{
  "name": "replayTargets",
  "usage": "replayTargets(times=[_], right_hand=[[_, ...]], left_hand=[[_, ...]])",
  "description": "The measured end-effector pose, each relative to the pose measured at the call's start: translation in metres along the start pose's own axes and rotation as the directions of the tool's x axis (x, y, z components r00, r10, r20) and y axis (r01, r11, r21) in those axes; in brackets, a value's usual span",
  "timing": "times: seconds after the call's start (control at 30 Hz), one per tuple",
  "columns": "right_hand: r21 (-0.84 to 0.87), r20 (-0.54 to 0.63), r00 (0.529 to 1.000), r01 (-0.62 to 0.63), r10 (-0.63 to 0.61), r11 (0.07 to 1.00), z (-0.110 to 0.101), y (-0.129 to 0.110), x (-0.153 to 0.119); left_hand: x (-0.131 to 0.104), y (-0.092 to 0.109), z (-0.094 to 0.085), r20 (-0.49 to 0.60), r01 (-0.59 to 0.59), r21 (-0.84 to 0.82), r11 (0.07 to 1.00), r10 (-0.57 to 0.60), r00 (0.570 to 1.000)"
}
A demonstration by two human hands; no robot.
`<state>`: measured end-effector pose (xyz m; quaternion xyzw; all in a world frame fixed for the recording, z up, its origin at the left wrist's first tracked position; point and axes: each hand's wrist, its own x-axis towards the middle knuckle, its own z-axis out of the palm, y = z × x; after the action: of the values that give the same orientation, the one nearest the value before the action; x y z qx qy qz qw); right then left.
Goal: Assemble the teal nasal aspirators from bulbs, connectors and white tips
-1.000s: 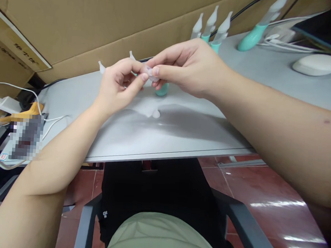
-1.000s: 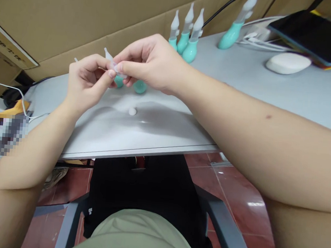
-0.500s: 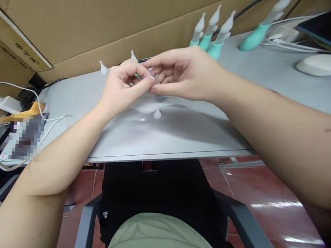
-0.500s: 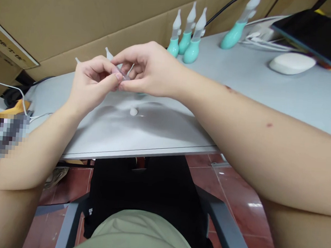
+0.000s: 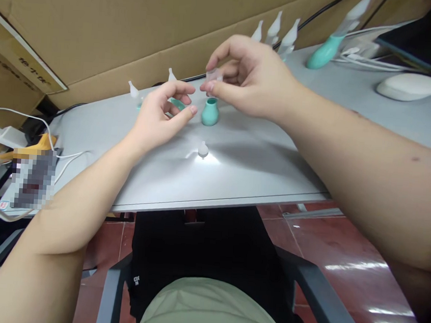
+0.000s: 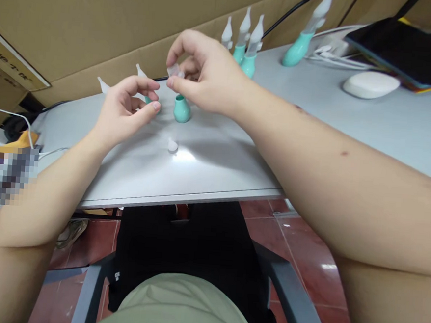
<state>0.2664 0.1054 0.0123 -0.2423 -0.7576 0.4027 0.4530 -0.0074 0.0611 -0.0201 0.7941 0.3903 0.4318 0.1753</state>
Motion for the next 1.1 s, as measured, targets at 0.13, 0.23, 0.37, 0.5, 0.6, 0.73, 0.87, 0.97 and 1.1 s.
replayTargets(times=[0.13,0.23,0.37,0.5,0.6,0.73,0.87,0.97,1.1], right_hand=[[-0.110,0.010,1.000,-0.011,0.012,0.994,0.000,0.004,-0.001],[-0.154,0.035,0.999,-0.034,0.040,0.987,-0.005,0.007,0.000],[-0.196,0.108,0.993,-0.029,0.051,0.980,-0.013,0.011,0.002],[-0.246,0.158,0.987,0.026,0.014,0.969,-0.014,0.015,0.004],[-0.108,0.127,0.992,-0.010,0.024,0.994,-0.008,0.013,0.004],[0.147,0.064,0.998,-0.030,0.020,0.989,0.009,0.005,0.001],[0.282,0.078,0.997,-0.031,0.009,0.959,0.020,0.004,-0.003],[0.291,0.114,0.993,-0.043,0.010,0.956,0.019,0.006,-0.004],[0.238,0.058,0.997,-0.058,0.045,0.969,0.014,0.004,-0.002]], left_hand=[[-0.002,0.011,-0.001,0.033,0.092,0.016,0.996,-0.093,0.995],[-0.002,0.018,-0.001,0.047,0.135,0.006,0.991,-0.135,0.990],[-0.001,0.024,-0.001,0.053,0.180,0.016,0.984,-0.181,0.982],[-0.002,0.022,-0.002,0.060,0.197,0.048,0.979,-0.199,0.978],[-0.003,0.015,-0.001,0.074,0.177,0.058,0.983,-0.181,0.981],[-0.002,0.009,0.004,0.111,0.200,-0.104,0.974,-0.188,0.976],[-0.003,0.017,0.007,0.311,0.391,-0.356,0.849,-0.287,0.906],[-0.005,0.022,0.007,0.372,0.460,-0.405,0.790,-0.317,0.872],[-0.005,0.021,0.006,0.385,0.433,-0.401,0.807,-0.280,0.879]])
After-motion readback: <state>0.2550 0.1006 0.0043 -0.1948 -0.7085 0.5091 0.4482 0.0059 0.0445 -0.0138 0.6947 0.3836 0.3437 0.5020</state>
